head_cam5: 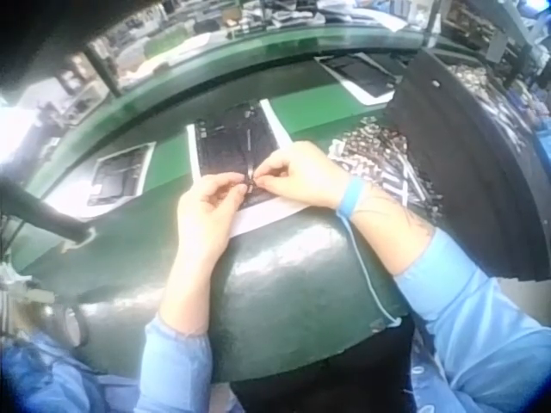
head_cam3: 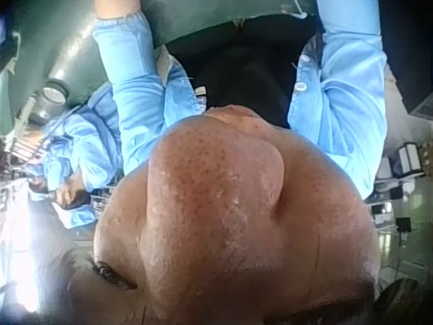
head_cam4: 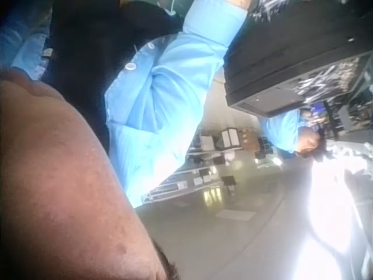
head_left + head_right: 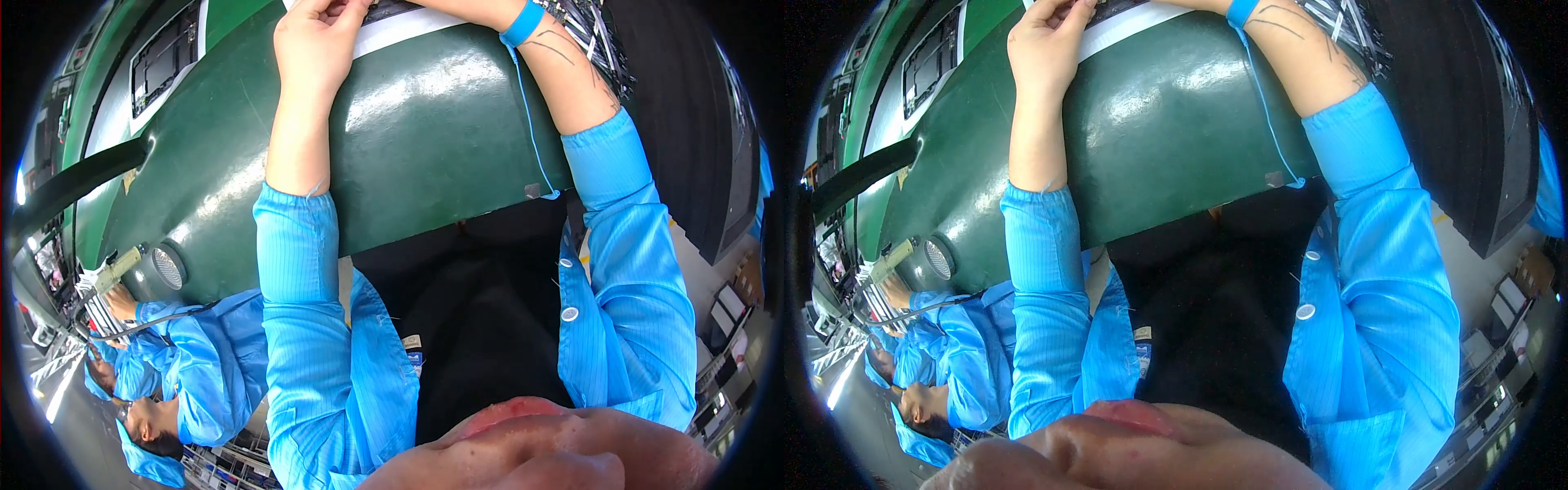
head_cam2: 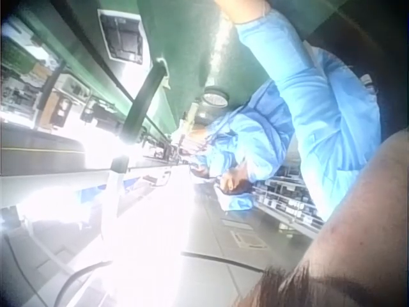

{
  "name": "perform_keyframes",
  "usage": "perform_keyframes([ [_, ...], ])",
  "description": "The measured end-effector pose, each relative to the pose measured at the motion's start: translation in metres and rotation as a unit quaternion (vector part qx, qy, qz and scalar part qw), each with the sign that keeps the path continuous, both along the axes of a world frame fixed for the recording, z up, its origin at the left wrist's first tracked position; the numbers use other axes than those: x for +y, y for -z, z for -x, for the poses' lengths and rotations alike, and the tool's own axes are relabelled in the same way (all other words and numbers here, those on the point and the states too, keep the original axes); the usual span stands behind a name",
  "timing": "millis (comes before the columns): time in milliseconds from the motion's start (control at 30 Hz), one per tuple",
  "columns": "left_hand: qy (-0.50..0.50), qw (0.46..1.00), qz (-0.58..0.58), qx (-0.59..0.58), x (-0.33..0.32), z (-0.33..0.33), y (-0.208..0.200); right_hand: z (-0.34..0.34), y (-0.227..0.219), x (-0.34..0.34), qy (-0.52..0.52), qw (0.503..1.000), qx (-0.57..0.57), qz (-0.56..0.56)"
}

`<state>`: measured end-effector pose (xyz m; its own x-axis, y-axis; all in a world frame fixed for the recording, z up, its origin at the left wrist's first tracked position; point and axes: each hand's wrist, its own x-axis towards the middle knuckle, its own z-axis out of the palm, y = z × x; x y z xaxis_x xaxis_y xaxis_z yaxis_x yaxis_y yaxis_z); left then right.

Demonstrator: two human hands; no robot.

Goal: Assembling small electronic components into a device frame on a factory assembly line.

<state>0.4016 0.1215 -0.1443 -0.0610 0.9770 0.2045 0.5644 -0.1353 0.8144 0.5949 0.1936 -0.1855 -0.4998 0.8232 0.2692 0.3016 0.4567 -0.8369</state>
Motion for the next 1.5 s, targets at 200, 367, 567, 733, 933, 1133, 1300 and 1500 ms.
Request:
perform_keyframes([
  [200,-0.016,1.000,0.016,-0.011,0.002,-0.003,0.005,-0.005,-0.006,-0.003,0.006,0.997,-0.046,-0.055],
  [367,-0.013,0.998,0.058,-0.016,0.000,-0.005,-0.001,-0.003,-0.010,-0.005,0.008,0.998,-0.052,-0.046],
  [567,-0.013,0.996,0.079,-0.028,0.004,-0.011,-0.006,-0.006,-0.016,-0.006,0.018,0.998,-0.063,0.002],
  [733,-0.027,0.996,0.080,-0.027,0.005,-0.008,-0.005,-0.001,-0.018,-0.006,0.022,0.997,-0.075,0.009],
  [933,-0.027,0.995,0.079,-0.060,0.005,-0.003,-0.001,0.000,-0.016,-0.005,0.010,0.998,-0.065,0.014],
  [1133,-0.030,0.995,0.084,-0.049,0.006,-0.007,-0.003,-0.003,-0.010,-0.003,-0.009,0.998,-0.050,-0.048],
  [1300,-0.041,0.996,0.079,-0.025,0.005,-0.006,-0.003,-0.001,-0.015,-0.005,-0.027,0.998,-0.010,-0.063],
  [1500,-0.029,0.993,0.085,-0.076,0.012,-0.011,0.003,-0.009,-0.019,-0.004,-0.013,0.999,-0.025,-0.035],
])
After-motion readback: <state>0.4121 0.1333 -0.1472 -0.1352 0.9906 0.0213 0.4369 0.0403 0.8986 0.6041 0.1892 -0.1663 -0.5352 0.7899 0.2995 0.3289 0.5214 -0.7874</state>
